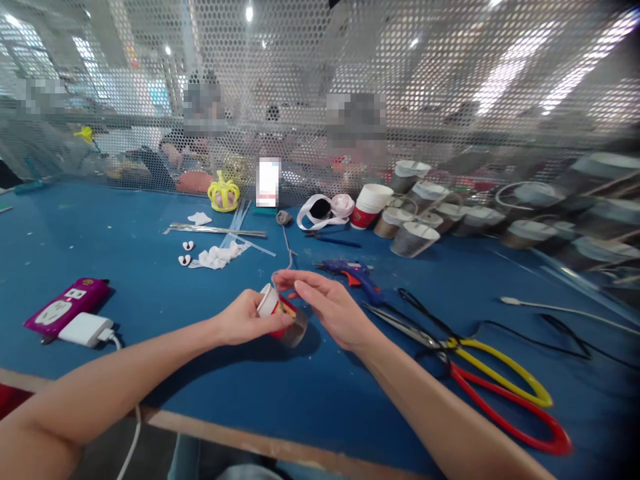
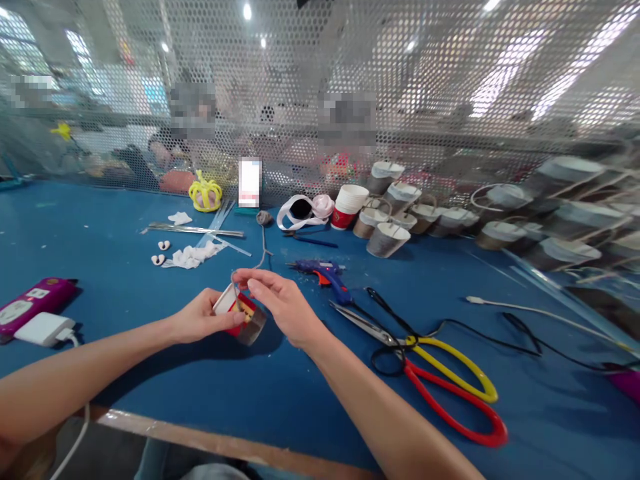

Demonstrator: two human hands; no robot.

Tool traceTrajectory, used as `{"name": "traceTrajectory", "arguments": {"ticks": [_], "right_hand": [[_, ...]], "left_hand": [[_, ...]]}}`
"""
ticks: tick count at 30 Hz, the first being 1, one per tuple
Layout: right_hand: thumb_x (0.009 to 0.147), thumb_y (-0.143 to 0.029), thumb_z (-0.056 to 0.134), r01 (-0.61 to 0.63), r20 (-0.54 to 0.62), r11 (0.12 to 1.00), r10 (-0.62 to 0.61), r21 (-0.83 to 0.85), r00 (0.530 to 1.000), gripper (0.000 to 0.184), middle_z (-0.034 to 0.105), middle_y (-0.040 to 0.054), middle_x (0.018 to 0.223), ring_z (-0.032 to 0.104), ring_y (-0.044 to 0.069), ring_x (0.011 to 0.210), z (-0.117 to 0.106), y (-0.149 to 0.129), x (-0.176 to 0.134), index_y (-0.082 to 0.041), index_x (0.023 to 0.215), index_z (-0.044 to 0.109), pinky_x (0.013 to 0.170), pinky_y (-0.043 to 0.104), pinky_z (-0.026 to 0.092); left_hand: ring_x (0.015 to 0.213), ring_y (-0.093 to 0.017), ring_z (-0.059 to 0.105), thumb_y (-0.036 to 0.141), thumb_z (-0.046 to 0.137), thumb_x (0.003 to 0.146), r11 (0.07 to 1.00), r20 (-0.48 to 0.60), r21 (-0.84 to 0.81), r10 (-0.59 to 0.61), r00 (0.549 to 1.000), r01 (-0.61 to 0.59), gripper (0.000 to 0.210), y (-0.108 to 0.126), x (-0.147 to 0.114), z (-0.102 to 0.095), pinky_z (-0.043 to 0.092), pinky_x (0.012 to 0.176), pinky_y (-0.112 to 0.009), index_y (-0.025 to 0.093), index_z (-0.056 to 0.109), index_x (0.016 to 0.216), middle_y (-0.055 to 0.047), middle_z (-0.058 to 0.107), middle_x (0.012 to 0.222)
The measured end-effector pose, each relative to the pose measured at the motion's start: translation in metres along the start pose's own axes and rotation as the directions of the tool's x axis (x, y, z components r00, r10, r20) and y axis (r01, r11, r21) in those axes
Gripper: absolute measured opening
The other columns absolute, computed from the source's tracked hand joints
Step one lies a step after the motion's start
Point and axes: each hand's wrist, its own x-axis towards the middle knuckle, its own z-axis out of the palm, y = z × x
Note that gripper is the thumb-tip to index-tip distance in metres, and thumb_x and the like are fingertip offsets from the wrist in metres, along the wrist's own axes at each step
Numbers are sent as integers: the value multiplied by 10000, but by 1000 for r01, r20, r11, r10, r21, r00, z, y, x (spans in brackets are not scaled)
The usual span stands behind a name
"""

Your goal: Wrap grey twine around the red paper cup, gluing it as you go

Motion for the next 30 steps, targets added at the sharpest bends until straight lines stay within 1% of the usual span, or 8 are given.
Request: {"name": "traceTrajectory", "arguments": {"ticks": [3,7,11,16,21,23,27,30], "right_hand": [[845,-323,448,25,52,997,-21,-67,998,256,645,28,1071,576,145,995,4,-6,3,-220,1020,604,876,313,440],[862,-314,389,61,136,957,-23,-283,990,280,646,34,1070,589,134,972,15,-9,15,-197,999,603,846,282,457],[856,-280,400,7,107,861,55,-508,993,255,691,50,924,635,132,839,15,0,41,-160,878,624,718,243,497],[814,-265,431,-211,-173,697,126,-685,977,221,673,55,649,601,125,481,-32,2,59,-141,711,581,423,215,431],[764,-288,474,-394,-474,446,-79,-804,877,182,648,53,638,605,185,636,-101,-16,40,-175,647,557,539,259,398],[721,-283,517,-437,-494,369,-73,-820,866,194,629,47,575,590,196,603,-118,-17,29,-188,556,548,521,265,370],[618,-372,620,-412,-415,308,58,-857,908,248,573,9,441,529,164,452,-128,-2,16,-209,444,551,447,252,322],[569,-331,654,-387,-380,298,82,-873,921,225,584,16,482,533,167,483,-128,12,14,-210,431,524,462,253,311]], "left_hand": [[452,-59,293,456,569,709,1000,20,-14,11,1000,-11,369,-2,1,0,228,428,-191,125,515,554,40,385,491],[427,-66,311,488,529,728,997,-23,-69,19,1000,-21,420,-3,3,1,238,430,-201,133,532,503,24,429,454],[415,-63,327,499,543,709,989,-49,-136,-71,996,64,455,-1,2,3,242,431,-197,126,511,451,19,445,423],[475,-104,487,506,566,685,939,-116,-313,-190,975,146,425,2,2,0,360,482,-198,99,635,584,-35,600,529],[460,-116,517,465,578,695,891,-301,-447,-240,923,86,362,-5,11,-9,387,474,-198,115,650,636,-21,598,507],[469,-121,521,441,583,695,870,-368,-491,-259,893,50,321,-7,15,-13,397,484,-204,134,637,621,-15,596,509],[494,-120,525,397,582,704,843,-481,-537,-270,834,-37,282,-6,20,-18,397,504,-203,140,610,592,-5,598,519],[499,-114,516,412,580,704,878,-497,-476,-223,839,-48,312,-4,18,-17,386,503,-194,130,609,573,-6,596,511]]}}
